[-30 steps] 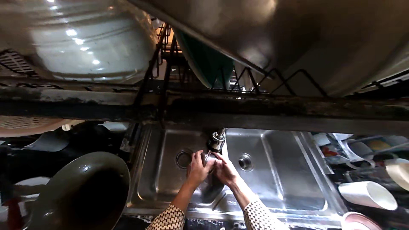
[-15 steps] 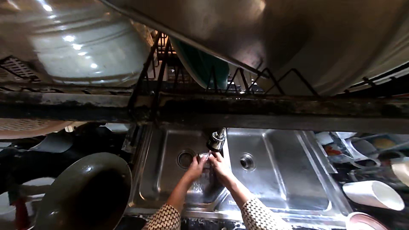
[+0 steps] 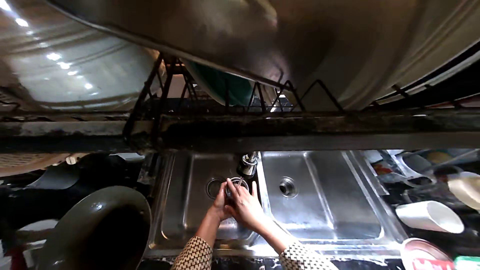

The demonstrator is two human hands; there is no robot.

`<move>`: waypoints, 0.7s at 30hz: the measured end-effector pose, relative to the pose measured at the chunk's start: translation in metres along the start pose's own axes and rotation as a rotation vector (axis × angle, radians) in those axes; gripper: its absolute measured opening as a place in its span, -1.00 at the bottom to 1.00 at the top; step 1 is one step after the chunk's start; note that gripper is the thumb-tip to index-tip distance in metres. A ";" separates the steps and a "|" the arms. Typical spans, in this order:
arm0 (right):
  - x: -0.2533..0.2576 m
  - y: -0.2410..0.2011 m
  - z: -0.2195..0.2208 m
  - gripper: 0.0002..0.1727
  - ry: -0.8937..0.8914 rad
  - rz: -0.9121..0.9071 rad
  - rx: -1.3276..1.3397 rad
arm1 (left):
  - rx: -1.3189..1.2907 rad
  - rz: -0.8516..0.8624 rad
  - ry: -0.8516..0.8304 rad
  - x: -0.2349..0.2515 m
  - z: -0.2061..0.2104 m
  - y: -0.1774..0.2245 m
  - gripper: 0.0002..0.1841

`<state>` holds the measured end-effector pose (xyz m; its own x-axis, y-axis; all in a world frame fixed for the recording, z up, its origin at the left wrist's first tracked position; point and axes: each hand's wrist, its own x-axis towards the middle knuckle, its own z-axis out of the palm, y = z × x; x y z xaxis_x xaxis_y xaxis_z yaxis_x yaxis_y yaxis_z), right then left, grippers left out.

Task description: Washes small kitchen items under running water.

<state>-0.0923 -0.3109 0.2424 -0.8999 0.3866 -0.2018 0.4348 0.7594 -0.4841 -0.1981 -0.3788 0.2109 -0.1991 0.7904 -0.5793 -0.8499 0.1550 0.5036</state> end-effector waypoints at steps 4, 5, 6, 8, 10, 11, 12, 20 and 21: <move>-0.003 0.001 -0.013 -0.16 -0.072 -0.077 0.160 | -0.010 -0.116 -0.052 0.002 -0.008 0.000 -0.15; -0.003 0.003 -0.017 -0.18 -0.105 -0.084 0.198 | -0.017 -0.123 -0.038 0.003 -0.008 -0.001 -0.15; -0.003 0.004 -0.018 -0.18 -0.120 -0.084 0.238 | 0.002 -0.092 -0.002 0.003 -0.006 -0.001 -0.20; -0.003 0.008 -0.012 -0.14 -0.125 -0.075 0.315 | 0.175 0.058 0.180 0.005 -0.003 0.001 -0.38; -0.003 0.013 0.004 -0.08 -0.093 -0.044 0.396 | 0.542 0.198 0.352 0.012 -0.009 0.005 -0.45; -0.004 0.017 0.014 -0.08 -0.056 -0.018 0.442 | 0.749 0.255 0.395 0.015 -0.014 0.010 -0.47; -0.005 0.021 0.021 -0.09 -0.032 0.022 0.493 | 0.940 0.290 0.436 0.018 -0.019 0.016 -0.43; -0.004 0.032 0.002 -0.39 0.046 0.482 1.062 | 1.228 0.336 0.468 0.008 -0.008 0.011 -0.10; -0.003 0.031 -0.001 -0.45 0.070 0.516 1.118 | 1.132 0.295 0.432 0.008 -0.005 0.005 -0.15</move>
<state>-0.0760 -0.2877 0.2287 -0.6125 0.5617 -0.5562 0.4400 -0.3423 -0.8302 -0.2066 -0.3742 0.2060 -0.6367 0.6558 -0.4057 0.1087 0.5972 0.7947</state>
